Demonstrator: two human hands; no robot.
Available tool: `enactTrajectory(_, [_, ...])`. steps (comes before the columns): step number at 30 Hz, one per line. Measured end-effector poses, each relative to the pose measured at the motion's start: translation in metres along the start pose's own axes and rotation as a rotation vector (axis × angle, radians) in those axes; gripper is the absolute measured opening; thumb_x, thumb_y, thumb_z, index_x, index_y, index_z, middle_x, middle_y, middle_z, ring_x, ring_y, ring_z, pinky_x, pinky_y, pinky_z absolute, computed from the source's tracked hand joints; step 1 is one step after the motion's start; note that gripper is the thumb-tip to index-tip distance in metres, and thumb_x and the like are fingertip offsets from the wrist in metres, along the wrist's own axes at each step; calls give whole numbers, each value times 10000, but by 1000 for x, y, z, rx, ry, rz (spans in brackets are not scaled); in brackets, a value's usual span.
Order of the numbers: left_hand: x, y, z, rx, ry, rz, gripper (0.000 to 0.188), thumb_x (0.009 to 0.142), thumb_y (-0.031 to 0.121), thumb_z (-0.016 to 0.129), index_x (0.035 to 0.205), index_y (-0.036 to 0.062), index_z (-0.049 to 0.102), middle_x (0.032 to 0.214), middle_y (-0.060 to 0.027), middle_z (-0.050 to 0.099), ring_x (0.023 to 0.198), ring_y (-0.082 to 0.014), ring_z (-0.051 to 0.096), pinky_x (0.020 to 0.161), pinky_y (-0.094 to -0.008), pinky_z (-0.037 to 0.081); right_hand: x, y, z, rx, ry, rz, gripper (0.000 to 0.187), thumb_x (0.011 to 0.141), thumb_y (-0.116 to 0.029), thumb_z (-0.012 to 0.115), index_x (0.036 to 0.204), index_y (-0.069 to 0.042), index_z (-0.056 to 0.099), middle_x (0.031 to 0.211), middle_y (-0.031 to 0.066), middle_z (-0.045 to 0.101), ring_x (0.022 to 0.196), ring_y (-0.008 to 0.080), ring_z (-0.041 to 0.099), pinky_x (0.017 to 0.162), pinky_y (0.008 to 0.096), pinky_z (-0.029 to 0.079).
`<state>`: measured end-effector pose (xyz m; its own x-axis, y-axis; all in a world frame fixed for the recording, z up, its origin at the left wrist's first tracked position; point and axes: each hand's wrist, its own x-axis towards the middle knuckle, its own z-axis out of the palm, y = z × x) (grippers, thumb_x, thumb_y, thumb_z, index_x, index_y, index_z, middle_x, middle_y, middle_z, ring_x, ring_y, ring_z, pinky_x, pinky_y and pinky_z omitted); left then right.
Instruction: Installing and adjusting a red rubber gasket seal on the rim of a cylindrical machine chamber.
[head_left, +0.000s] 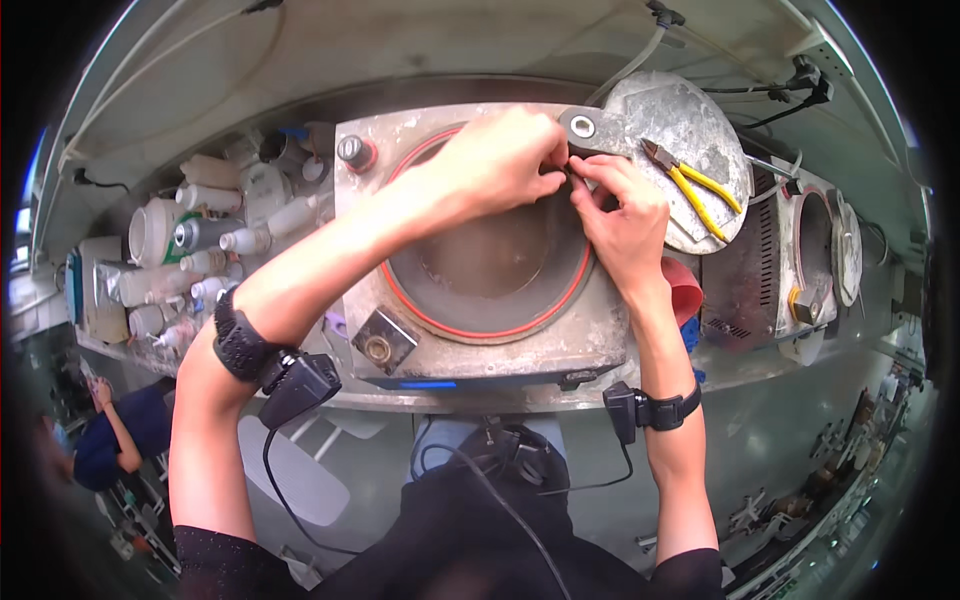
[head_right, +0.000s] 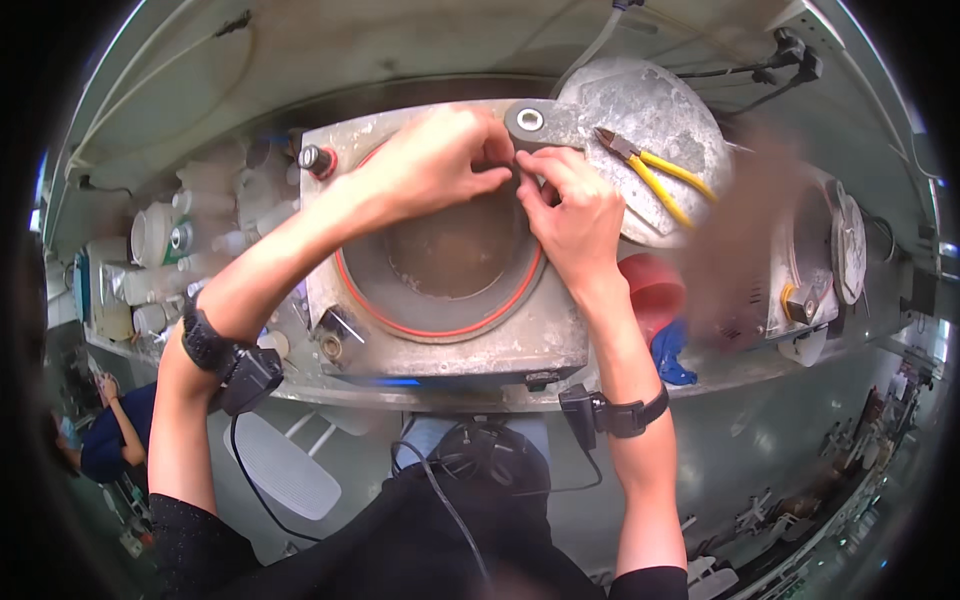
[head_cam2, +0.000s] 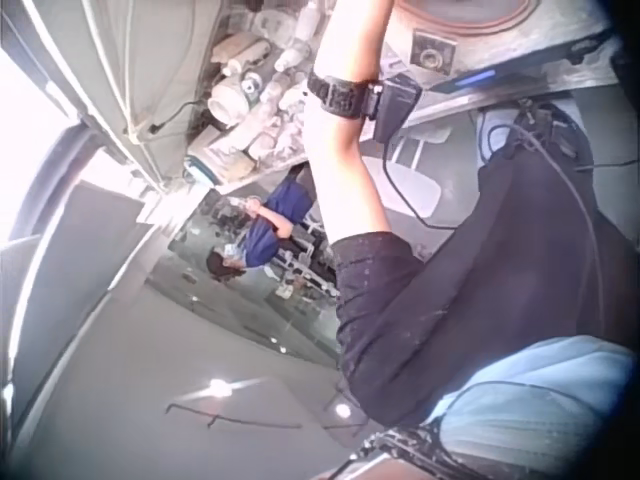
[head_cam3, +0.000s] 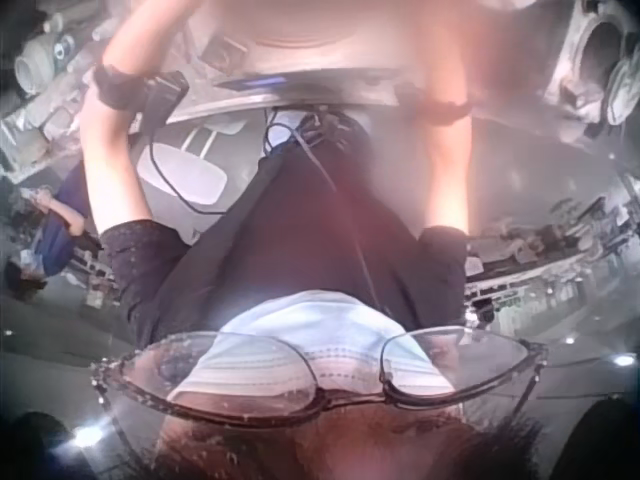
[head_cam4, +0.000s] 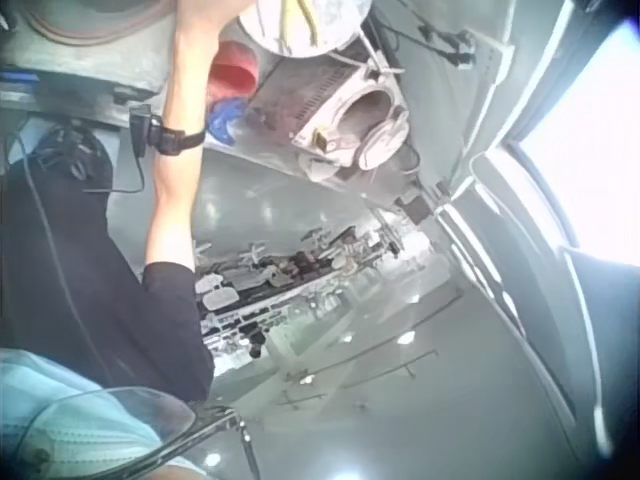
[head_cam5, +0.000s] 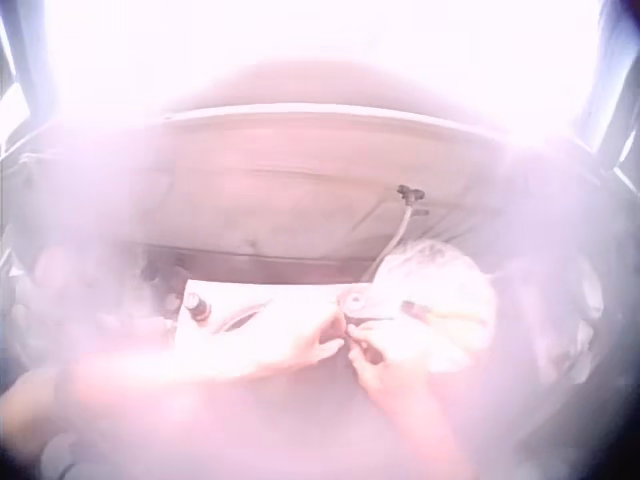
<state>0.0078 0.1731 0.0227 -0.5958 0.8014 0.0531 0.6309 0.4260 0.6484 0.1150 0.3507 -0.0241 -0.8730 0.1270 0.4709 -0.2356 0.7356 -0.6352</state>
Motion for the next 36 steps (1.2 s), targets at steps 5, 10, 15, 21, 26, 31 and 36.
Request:
enactTrajectory(5, [7,-6,17,-122,103,-44,191,850,136,792,951,-25,767,899,-172,749,807,-300,744,750,-401,592,-4,-3,-2,22,21,35,236,799,-11,803,1028,-70,805,933,45,758,620,161,659,583,303,534])
enactTrajectory(10, [2,-3,28,-9,161,-24,178,836,152,802,928,4,766,873,-114,746,758,-271,732,685,-391,575,-7,-2,0,9,32,48,223,802,-20,802,1020,-71,802,927,38,754,600,150,655,549,295,520])
enactTrajectory(15, [-3,-4,37,51,281,-58,147,820,171,826,919,70,786,858,-41,743,676,-204,714,605,-367,548,-6,-2,2,24,38,11,228,797,-11,809,1018,-64,801,937,43,755,592,151,657,536,297,516])
enactTrajectory(21, [-8,-13,51,-46,386,-51,138,830,185,833,927,93,799,832,-11,718,628,-172,671,579,-354,535,-3,-2,3,59,31,47,236,797,7,807,1023,-63,809,940,45,768,584,127,648,550,281,509])
enactTrajectory(26, [-3,-19,53,-9,423,61,148,805,173,837,920,97,784,820,-9,699,611,-172,652,559,-341,523,-3,1,1,67,33,16,232,799,-11,808,1023,-73,813,936,39,768,599,136,657,556,291,512])
enactTrajectory(31, [-2,-27,57,104,473,168,165,779,159,832,911,110,746,817,-5,690,607,-179,656,540,-332,515,-5,-2,2,-10,-4,3,221,845,26,810,1057,-36,807,937,75,760,665,123,654,589,268,506])
enactTrajectory(36, [-2,-29,58,170,503,214,165,777,152,827,904,119,727,837,3,696,624,-199,677,543,-345,523,-5,-1,7,-61,42,-25,216,783,-43,821,989,-104,796,855,9,719,637,185,685,569,329,519])
